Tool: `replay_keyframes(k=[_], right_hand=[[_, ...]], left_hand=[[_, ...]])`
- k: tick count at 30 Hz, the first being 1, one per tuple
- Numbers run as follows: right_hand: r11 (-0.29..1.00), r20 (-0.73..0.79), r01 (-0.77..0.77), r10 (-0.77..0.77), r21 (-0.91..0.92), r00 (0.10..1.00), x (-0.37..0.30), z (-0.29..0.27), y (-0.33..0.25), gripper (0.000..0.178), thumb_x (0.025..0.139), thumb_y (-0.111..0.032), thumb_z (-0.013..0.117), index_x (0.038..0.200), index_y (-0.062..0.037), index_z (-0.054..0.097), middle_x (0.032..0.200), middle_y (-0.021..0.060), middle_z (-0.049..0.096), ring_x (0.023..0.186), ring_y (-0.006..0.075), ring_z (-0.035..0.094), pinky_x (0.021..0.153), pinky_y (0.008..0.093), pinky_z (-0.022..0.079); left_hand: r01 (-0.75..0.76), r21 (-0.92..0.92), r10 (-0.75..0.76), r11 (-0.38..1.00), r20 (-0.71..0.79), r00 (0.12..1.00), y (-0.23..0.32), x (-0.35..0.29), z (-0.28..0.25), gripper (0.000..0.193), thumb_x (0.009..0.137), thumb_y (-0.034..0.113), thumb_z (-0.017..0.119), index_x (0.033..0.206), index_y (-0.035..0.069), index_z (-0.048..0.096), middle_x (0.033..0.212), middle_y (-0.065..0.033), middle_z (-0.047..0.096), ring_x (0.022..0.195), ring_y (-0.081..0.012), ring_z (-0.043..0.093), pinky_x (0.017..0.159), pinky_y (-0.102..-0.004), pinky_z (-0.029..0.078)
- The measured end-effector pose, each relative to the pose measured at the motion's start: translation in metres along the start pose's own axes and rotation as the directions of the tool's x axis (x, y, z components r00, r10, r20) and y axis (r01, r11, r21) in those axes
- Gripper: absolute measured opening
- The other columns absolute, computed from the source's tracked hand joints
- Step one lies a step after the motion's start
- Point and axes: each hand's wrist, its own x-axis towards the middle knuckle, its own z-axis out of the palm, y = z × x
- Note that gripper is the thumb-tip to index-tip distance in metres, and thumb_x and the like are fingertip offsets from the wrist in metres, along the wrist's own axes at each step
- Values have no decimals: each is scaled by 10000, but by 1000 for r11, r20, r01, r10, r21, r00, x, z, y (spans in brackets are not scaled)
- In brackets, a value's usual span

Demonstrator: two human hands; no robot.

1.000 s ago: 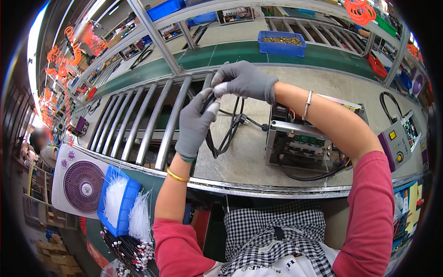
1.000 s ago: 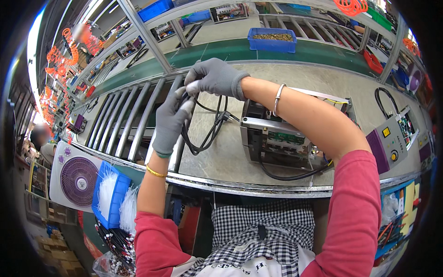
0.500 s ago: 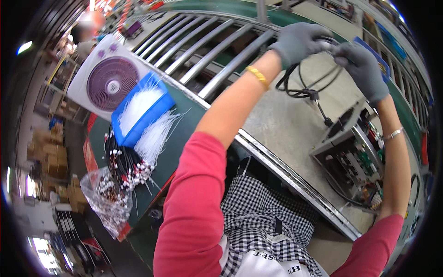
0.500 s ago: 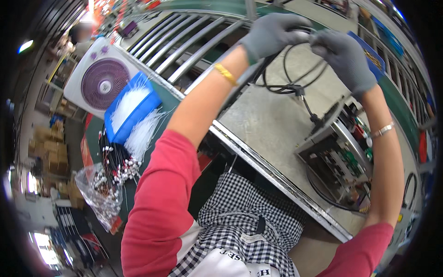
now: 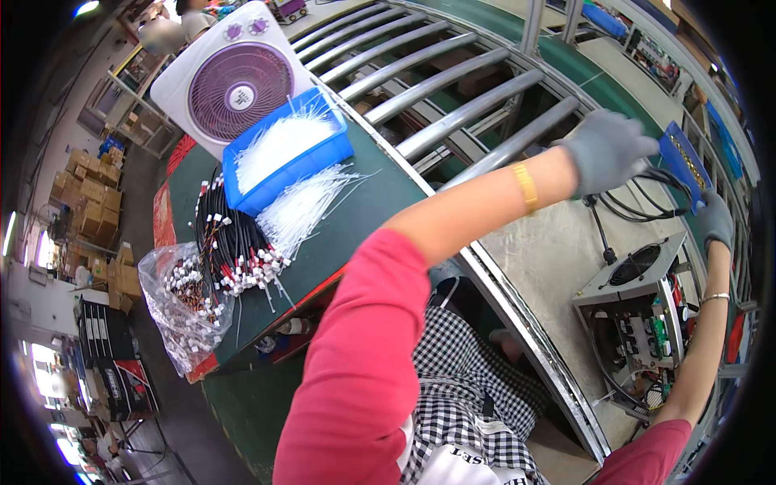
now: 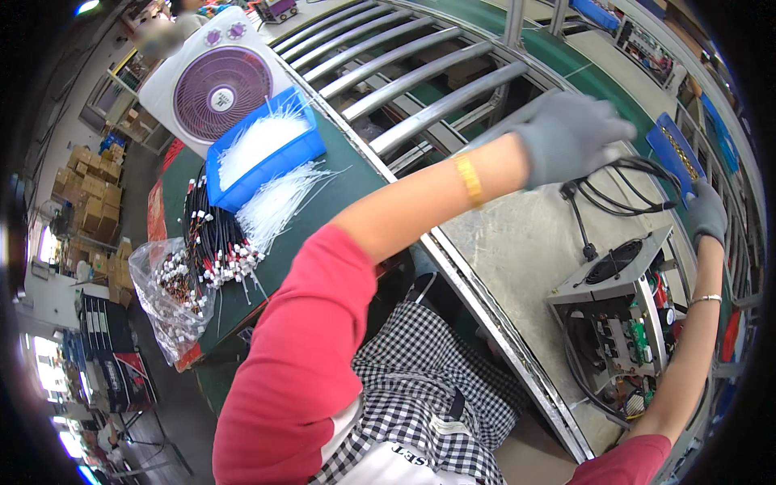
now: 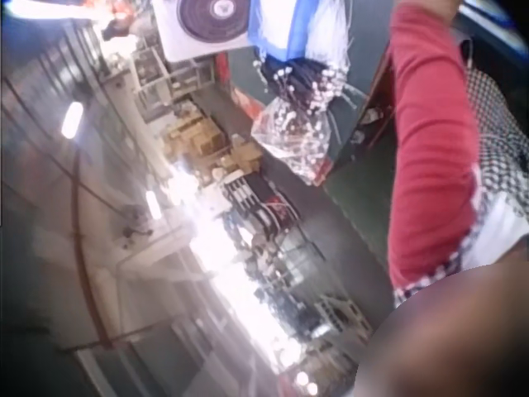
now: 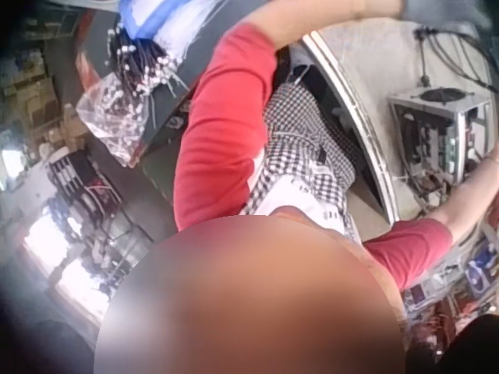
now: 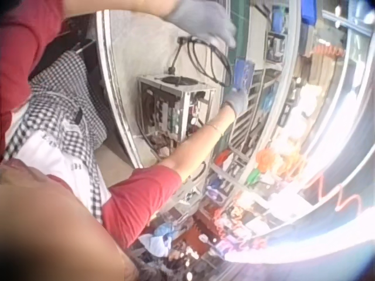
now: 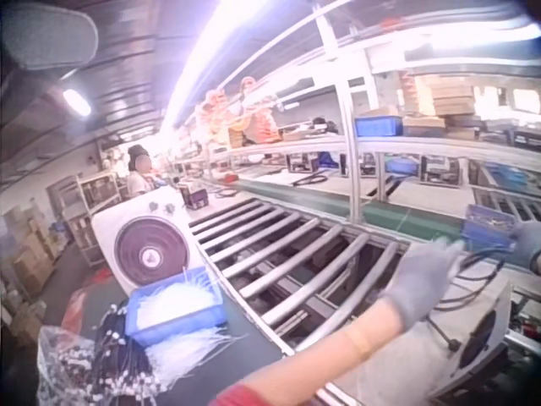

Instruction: Assemble and wire internal components of an electronic inverter unit on a production line.

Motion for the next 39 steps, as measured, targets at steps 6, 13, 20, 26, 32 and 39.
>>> replay_keyframes(k=[6,13,20,26,32,39], right_hand=[[926,-149,253,-219,280,964,0,-55,-91,246,908,-168,604,1107,-27,628,897,137,658,856,209,657,799,342,502],[338,-304,850,-827,403,473,-92,-108,-351,170,815,-97,681,967,-24,693,896,158,672,850,306,650,773,382,508],[108,-216,859,-945,501,244,-240,-59,-607,205,826,-294,689,987,-173,721,899,102,682,855,318,659,758,443,524],[191,-101,854,-957,484,271,-257,-44,-672,199,860,-297,657,1023,-194,705,922,95,685,873,321,663,748,447,525],[156,-274,875,-911,459,307,-221,-54,-673,153,864,-274,646,954,-160,694,897,102,680,856,314,669,733,455,524],[261,-417,860,-788,439,452,-202,-82,-707,359,857,-290,679,1192,-166,642,1005,112,683,903,308,672,754,426,529]], left_hand=[[375,5,-372,927,134,918,-6,-202,-96,299,860,235,647,1148,157,637,1048,-79,650,982,-280,614,834,-421,497],[672,186,-658,717,-140,740,-12,-356,-228,278,877,211,620,1136,124,670,1033,-101,670,923,-281,642,821,-399,507],[768,576,-772,279,-341,536,-120,-407,-339,371,843,299,669,1176,135,671,1123,-91,661,1012,-263,625,901,-423,465],[359,932,-959,-41,-138,247,-178,-413,-339,417,831,397,640,1185,184,688,1291,-83,594,1267,-300,493,1106,-581,253],[302,952,-948,41,-58,313,-186,-404,-343,248,906,187,534,1060,163,726,1178,-98,654,1133,-273,603,1041,-520,350],[263,953,-824,149,-27,566,-170,-379,-357,173,893,159,546,925,141,715,888,-92,712,774,-282,705,757,-425,507]])
